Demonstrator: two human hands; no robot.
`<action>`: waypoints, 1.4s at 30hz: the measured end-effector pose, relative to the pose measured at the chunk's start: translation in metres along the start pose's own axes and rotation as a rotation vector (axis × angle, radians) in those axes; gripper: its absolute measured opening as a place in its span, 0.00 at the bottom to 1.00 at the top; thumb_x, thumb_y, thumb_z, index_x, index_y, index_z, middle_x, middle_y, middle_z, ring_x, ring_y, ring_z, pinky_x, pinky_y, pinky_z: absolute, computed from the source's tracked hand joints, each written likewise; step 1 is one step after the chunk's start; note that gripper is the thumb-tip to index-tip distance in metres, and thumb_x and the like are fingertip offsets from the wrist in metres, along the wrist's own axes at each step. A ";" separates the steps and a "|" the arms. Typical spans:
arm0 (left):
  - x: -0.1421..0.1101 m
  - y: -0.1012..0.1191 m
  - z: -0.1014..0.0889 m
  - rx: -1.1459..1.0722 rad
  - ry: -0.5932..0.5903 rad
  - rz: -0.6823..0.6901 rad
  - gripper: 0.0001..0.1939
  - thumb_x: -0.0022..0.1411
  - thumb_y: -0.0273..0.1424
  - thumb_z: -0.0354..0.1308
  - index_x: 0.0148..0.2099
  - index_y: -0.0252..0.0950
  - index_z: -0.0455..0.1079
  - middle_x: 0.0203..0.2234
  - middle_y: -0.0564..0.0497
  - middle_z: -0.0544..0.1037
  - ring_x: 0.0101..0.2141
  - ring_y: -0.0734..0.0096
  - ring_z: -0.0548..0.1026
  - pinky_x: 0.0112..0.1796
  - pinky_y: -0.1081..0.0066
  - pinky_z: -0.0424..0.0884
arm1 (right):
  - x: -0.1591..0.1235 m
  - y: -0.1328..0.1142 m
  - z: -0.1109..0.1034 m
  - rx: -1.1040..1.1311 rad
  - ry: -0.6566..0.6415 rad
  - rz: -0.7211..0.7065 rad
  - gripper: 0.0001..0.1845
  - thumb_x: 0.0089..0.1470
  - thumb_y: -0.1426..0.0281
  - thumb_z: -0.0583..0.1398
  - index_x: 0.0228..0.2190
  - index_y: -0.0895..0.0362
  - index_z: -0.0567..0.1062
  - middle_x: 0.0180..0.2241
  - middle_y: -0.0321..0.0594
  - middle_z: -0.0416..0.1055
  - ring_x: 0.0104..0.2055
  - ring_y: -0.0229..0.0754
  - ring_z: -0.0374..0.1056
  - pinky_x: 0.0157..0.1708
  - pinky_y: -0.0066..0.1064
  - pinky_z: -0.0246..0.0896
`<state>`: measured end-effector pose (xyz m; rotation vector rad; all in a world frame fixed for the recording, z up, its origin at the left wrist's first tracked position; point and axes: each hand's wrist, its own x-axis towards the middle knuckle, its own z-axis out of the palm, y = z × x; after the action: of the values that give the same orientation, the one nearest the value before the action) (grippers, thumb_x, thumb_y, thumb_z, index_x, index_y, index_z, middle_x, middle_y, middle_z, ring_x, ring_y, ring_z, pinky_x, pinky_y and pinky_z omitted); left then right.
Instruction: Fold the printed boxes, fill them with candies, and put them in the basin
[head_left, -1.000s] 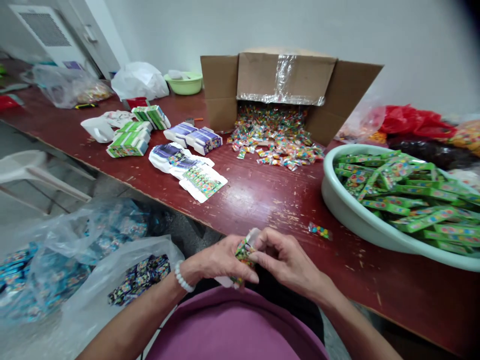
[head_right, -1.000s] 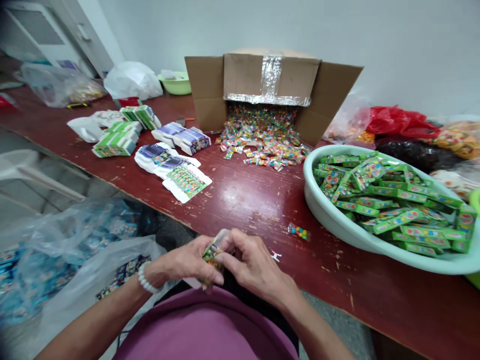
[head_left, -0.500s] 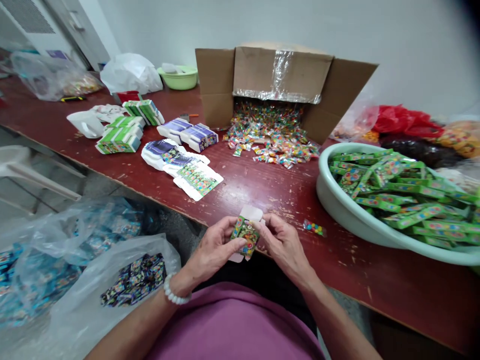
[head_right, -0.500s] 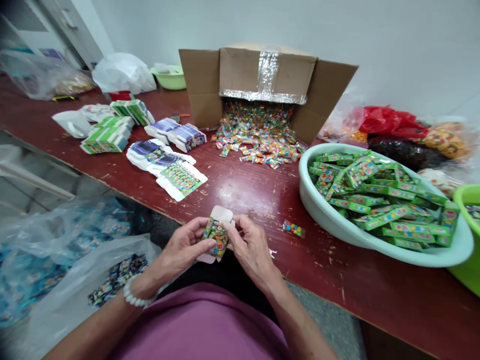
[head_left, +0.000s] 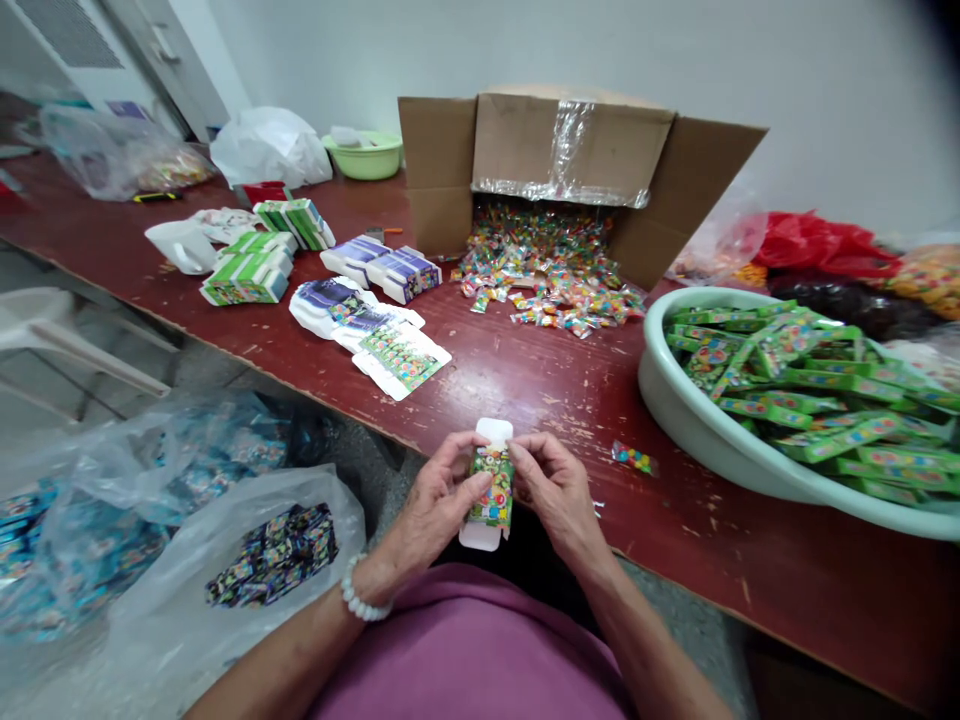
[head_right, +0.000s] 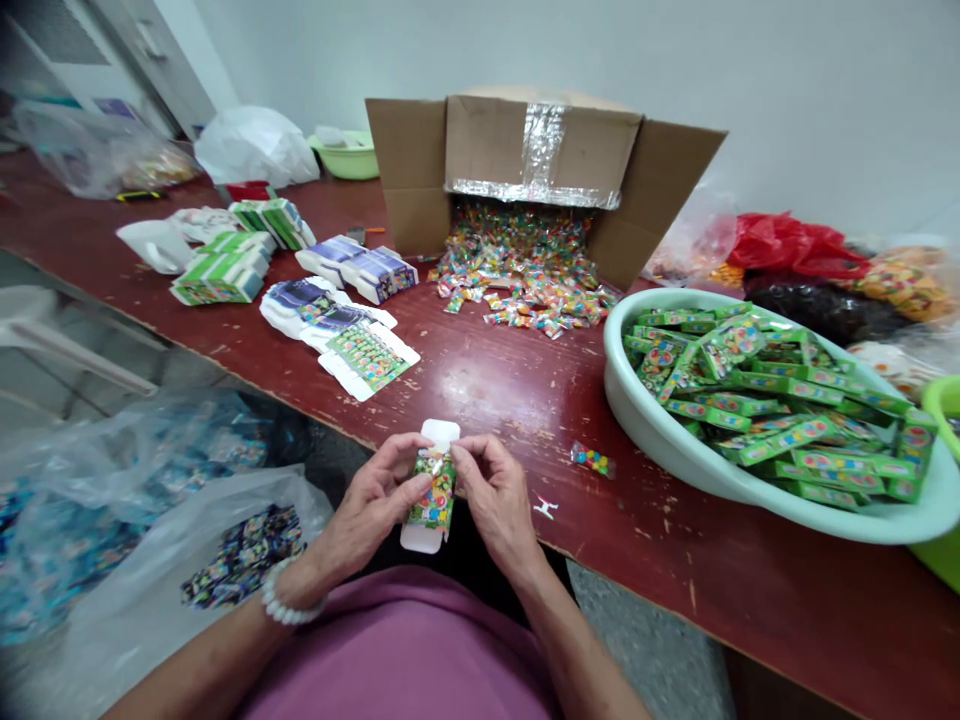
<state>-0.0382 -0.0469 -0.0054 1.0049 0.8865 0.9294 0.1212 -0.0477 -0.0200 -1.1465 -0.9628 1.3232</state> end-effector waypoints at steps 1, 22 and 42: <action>0.000 -0.001 -0.001 0.002 -0.006 -0.021 0.20 0.63 0.37 0.64 0.54 0.41 0.66 0.40 0.51 0.79 0.37 0.68 0.78 0.37 0.72 0.74 | 0.002 -0.001 -0.003 0.000 -0.017 0.047 0.17 0.52 0.55 0.67 0.30 0.56 0.76 0.26 0.33 0.71 0.25 0.34 0.65 0.26 0.26 0.63; 0.006 -0.009 -0.005 -0.184 -0.088 -0.312 0.33 0.66 0.57 0.48 0.59 0.37 0.65 0.26 0.50 0.77 0.19 0.71 0.75 0.21 0.74 0.69 | 0.005 -0.014 -0.012 -0.470 -0.213 -0.331 0.11 0.62 0.63 0.61 0.31 0.55 0.80 0.32 0.40 0.77 0.34 0.41 0.72 0.37 0.32 0.66; 0.021 -0.009 -0.020 0.179 -0.127 -0.250 0.43 0.62 0.64 0.43 0.50 0.30 0.77 0.22 0.47 0.76 0.16 0.74 0.70 0.18 0.76 0.65 | 0.017 -0.011 -0.005 -0.163 -0.210 -0.023 0.12 0.53 0.60 0.66 0.28 0.57 0.77 0.29 0.39 0.80 0.25 0.38 0.72 0.26 0.28 0.67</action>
<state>-0.0474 -0.0241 -0.0236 1.0650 0.9752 0.5769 0.1287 -0.0298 -0.0122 -1.1301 -1.2530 1.3861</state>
